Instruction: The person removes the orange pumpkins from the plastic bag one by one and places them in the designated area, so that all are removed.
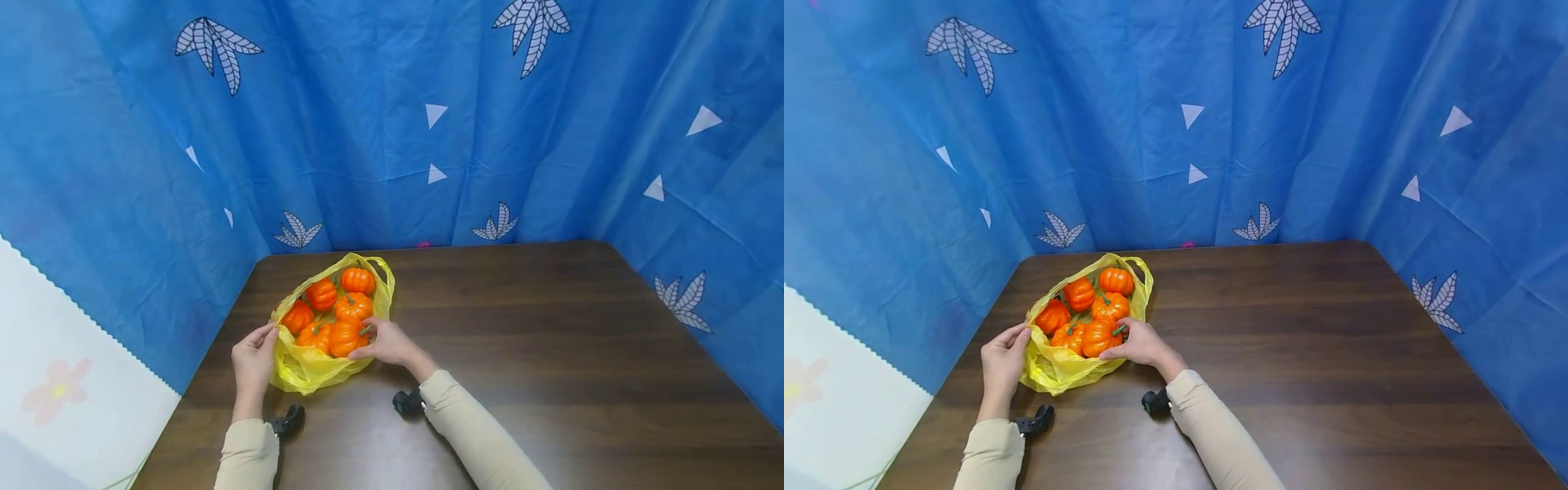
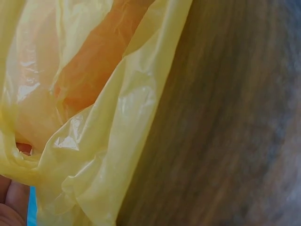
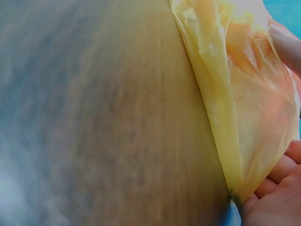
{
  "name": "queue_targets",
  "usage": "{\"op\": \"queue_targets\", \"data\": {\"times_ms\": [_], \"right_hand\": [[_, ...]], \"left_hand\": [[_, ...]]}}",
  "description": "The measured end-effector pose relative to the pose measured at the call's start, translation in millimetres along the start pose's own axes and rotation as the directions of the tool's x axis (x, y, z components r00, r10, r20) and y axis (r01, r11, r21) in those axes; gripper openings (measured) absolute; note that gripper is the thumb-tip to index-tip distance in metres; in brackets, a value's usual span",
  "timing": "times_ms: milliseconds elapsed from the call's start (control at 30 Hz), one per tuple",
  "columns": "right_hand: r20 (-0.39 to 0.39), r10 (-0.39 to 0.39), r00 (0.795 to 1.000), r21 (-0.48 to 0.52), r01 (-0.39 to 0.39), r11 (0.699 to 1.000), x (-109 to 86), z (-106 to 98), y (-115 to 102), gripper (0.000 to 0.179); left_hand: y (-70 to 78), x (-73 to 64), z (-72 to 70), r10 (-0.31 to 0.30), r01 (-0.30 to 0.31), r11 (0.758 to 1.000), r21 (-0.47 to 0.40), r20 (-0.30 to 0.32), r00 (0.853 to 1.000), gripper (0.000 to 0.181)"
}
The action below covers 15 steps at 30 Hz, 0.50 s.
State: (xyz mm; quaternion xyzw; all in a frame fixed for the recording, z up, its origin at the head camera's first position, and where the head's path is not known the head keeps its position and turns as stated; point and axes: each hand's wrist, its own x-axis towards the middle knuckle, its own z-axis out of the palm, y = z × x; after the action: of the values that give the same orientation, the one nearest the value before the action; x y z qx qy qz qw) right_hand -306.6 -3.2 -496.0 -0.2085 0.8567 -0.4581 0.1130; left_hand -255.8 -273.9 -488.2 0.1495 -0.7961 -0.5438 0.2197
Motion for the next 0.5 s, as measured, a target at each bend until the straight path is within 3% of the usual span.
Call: {"op": "queue_targets", "data": {"times_ms": [300, 500], "right_hand": [[-0.021, -0.023, 0.999, 0.02, 0.024, 1.0, -0.5, 2.8, 1.3, 0.079], [-0.024, -0.029, 0.999, 0.064, 0.03, 0.997, -1.3, -2.3, 6.5, 0.077]], "left_hand": [[1.5, 1.2, -3.4, 0.038, -0.038, 0.999, -0.006, -0.009, 0.999, 0.028], [0.8, 1.4, 0.5, -0.005, 0.005, 1.0, -0.004, -0.007, 1.0, 0.029]]}}
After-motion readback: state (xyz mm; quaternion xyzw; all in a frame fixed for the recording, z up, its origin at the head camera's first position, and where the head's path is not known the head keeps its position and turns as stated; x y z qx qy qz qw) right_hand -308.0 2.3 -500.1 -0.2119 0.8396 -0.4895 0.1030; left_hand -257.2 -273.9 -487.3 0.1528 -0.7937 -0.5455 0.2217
